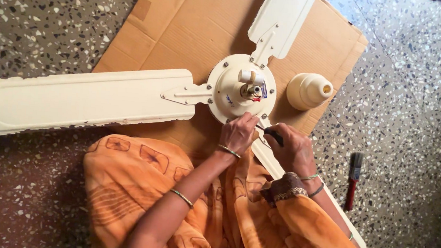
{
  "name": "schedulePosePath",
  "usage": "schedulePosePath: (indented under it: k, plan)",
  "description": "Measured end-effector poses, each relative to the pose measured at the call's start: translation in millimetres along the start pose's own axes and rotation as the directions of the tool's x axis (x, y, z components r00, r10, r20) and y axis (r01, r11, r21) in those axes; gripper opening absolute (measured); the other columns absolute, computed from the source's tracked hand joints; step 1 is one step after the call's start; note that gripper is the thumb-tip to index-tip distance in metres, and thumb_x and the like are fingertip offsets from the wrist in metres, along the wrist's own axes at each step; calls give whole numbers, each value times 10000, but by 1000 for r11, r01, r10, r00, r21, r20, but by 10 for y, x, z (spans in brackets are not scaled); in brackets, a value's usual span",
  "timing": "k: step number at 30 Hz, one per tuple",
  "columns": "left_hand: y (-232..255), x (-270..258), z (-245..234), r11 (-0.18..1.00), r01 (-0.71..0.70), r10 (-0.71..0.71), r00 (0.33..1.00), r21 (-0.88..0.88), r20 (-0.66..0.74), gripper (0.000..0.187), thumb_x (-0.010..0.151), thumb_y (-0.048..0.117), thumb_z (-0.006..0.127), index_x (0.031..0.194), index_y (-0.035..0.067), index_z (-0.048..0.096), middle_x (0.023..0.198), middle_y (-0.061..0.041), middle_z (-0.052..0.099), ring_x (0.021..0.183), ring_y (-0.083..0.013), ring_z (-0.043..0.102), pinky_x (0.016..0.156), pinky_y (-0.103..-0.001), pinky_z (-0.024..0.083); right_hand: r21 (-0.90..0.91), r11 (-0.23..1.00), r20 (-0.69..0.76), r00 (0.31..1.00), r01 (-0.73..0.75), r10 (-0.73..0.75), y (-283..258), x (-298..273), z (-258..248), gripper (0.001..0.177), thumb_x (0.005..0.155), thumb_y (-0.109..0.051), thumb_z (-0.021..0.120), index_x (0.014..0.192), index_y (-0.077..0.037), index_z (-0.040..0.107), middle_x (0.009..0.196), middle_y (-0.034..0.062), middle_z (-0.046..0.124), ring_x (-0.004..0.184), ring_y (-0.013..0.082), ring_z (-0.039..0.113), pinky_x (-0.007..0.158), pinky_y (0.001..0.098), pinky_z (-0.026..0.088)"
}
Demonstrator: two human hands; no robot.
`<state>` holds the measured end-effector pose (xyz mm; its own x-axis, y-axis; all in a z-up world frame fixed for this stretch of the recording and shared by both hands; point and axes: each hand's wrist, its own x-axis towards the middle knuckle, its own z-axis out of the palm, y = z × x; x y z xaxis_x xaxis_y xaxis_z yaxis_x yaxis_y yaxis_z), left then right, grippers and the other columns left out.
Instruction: The person uses a screwdriver to tighten screws on the central hub of a ceiling fan. The fan blades are attached and resting on a cardboard sheet on the floor. The person works methodically around the hub, securing each screw.
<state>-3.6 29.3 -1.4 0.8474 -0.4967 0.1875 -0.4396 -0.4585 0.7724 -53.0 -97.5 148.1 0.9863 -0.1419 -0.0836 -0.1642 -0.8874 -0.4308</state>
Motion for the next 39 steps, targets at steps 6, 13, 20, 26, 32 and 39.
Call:
schedulePosePath:
  k: [6, 13, 20, 26, 32, 39]
  plan:
    - [-2, 11, -17, 1000, -6, 7, 1000, -4, 12, 90, 915, 54, 598, 980, 64, 658, 933, -120, 651, 872, -302, 727, 734, -420, 601, -15, 1000, -13, 1000, 15, -15, 35, -3, 66, 232, 868, -244, 783, 1000, -66, 716, 936, 135, 751, 815, 343, 730, 709, 433, 576]
    - [-9, 5, -22, 1000, -5, 5, 1000, -24, -7, 163, 905, 44, 581, 1037, 73, 672, 959, -117, 658, 884, -305, 723, 753, -425, 599, -47, 999, 14, 1000, 22, -21, 36, 16, 124, 228, 873, -244, 772, 1005, -68, 715, 927, 135, 740, 796, 342, 726, 699, 435, 580]
    - [-44, -7, 47, 1000, -21, 21, 1000, 4, -4, 144, 908, 59, 590, 1026, 62, 672, 956, -114, 656, 879, -295, 731, 743, -421, 606, -142, 990, 141, 990, -3, 24, 4, 60, 123, 243, 845, -228, 760, 1035, -84, 710, 897, 124, 728, 731, 356, 711, 634, 455, 566]
    - [-57, -29, 82, 1000, -25, 25, 1000, 1, -11, 135, 923, 53, 583, 1020, 57, 677, 963, -105, 661, 889, -287, 735, 746, -409, 611, -294, 953, 137, 984, -72, 117, -6, 77, 154, 296, 870, -337, 742, 1045, -100, 718, 739, 120, 713, 629, 326, 707, 559, 451, 539]
    - [-49, -41, 70, 999, -36, 36, 999, 16, -10, 141, 947, 61, 576, 1036, 36, 683, 960, -112, 661, 873, -293, 732, 726, -417, 606, -443, 871, 212, 919, -213, 332, -35, 78, 371, 327, 957, -418, 696, 908, -95, 705, 694, 101, 706, 574, 274, 682, 548, 437, 535]
    - [-103, -77, 172, 997, -74, 75, 996, 29, -38, 133, 951, 40, 582, 1038, 25, 681, 950, -117, 662, 867, -292, 739, 716, -405, 612, -369, 879, 177, 906, -302, 386, 33, 95, 386, 269, 876, -374, 768, 903, -106, 772, 705, 146, 727, 624, 295, 696, 614, 452, 564]
